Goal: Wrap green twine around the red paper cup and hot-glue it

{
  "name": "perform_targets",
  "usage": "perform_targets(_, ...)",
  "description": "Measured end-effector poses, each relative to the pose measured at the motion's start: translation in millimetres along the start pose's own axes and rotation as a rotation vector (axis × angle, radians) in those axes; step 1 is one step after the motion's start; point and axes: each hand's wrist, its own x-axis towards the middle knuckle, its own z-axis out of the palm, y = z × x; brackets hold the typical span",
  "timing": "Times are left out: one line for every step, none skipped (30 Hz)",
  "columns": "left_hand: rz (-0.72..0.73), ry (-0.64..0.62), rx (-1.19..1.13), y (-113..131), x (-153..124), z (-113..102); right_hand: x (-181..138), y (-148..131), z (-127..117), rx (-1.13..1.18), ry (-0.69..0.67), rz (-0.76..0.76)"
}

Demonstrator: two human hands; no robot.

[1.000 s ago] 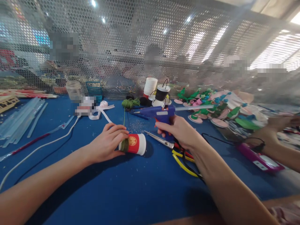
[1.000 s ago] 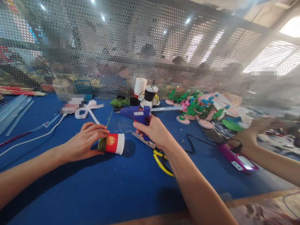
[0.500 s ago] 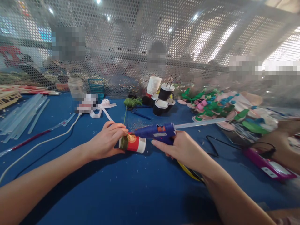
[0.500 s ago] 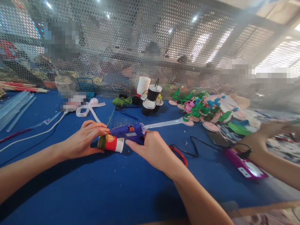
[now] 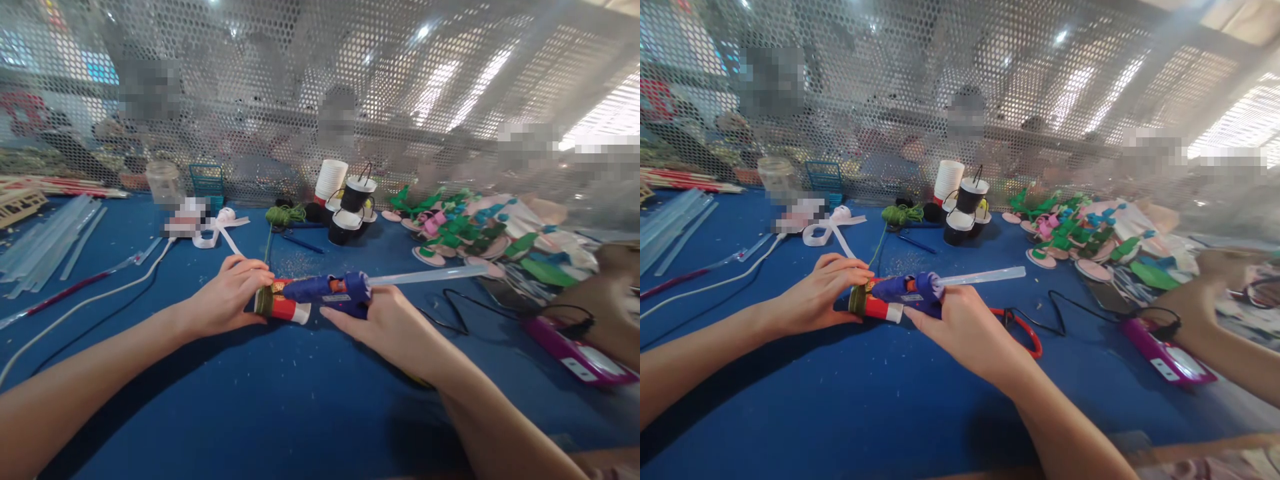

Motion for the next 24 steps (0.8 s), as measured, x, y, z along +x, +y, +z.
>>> perform_targets(-0.005,-0.003,-0.003,0.0,-0.1,0.2,-0.2,-0.2,-0.2,-0.012,0.012,-0.001)
perform_targets(-0.01,-0.006,-0.006,-0.1,-0.2,0.4,-0.4,-0.4,-0.4,-0.019,0.023,-0.003)
perform_targets(-0.01,-0.006,-0.008,-0.2,-0.4,0.6,-0.6,-0.6,-0.6,-0.02,0.024,-0.01)
perform_targets(-0.007,-0.008,-0.01,-0.4,-0.5,0.9,-0.7,-0.6,-0.8,-0.019,0.016,-0.022)
perform_targets(-0.002,-0.009,-0.013,-0.6,-0.6,1.1,-0.9,-0.6,-1.0,-0.02,0.001,-0.036)
perform_targets(0.005,-0.007,-0.016,-0.8,-0.7,1.3,-1.0,-0.4,-1.1,-0.027,-0.013,-0.048)
perform_targets(0.008,-0.007,-0.018,-1.0,-0.8,1.4,-1.2,-0.1,-1.1,-0.042,-0.017,-0.058)
perform_targets(0.009,-0.009,-0.019,-1.1,-0.8,1.4,-1.4,0.3,-1.0,-0.062,-0.009,-0.063)
perform_targets(0.008,-0.011,-0.018,-1.2,-0.7,1.3,-1.6,0.7,-0.8,-0.082,0.008,-0.063)
perform_targets(0.009,-0.01,-0.015,-1.1,-0.6,1.1,-1.9,1.1,-0.7,-0.098,0.024,-0.061)
perform_targets(0.013,-0.007,-0.009,-1.0,-0.4,0.9,-2.3,1.4,-0.5,-0.109,0.032,-0.059)
perform_targets(0.017,-0.005,-0.002,-0.8,-0.1,0.7,-2.7,1.6,-0.4,-0.116,0.027,-0.058)
perform_targets(0.019,-0.004,0.004,-0.7,0.1,0.6,-3.1,1.7,-0.4,-0.119,0.016,-0.06)
perform_targets(0.02,-0.004,0.007,-0.5,0.4,0.5,-3.5,1.7,-0.4,-0.12,0.004,-0.061)
perform_targets(0.016,-0.006,0.007,-0.4,0.6,0.5,-3.8,1.7,-0.4,-0.121,0.0,-0.061)
perform_targets(0.009,-0.01,0.003,-0.3,0.8,0.4,-4.0,1.6,-0.4,-0.125,0.008,-0.061)
perform_targets(0.002,-0.015,-0.003,-0.2,0.9,0.4,-4.2,1.6,-0.4,-0.129,0.026,-0.061)
perform_targets(-0.003,-0.02,-0.01,-0.2,1.0,0.4,-4.3,1.6,-0.4,-0.133,0.039,-0.063)
perform_targets(-0.007,-0.024,-0.016,-0.2,1.1,0.3,-4.4,1.5,-0.4,-0.137,0.045,-0.069)
perform_targets(-0.01,-0.028,-0.021,-0.2,1.1,0.3,-4.5,1.4,-0.3,-0.14,0.04,-0.078)
perform_targets(-0.014,-0.032,-0.025,-0.3,1.1,0.3,-4.7,1.3,-0.2,-0.142,0.027,-0.087)
perform_targets(-0.016,-0.032,-0.026,-0.4,1.2,0.3,-4.8,1.2,-0.2,-0.145,0.013,-0.094)
perform_targets(-0.018,-0.029,-0.027,-0.5,1.2,0.4,-4.9,1.0,-0.2,-0.148,0.006,-0.098)
perform_targets(-0.019,-0.023,-0.026,-0.6,1.1,0.6,-5.0,0.9,-0.2,-0.151,0.009,-0.102)
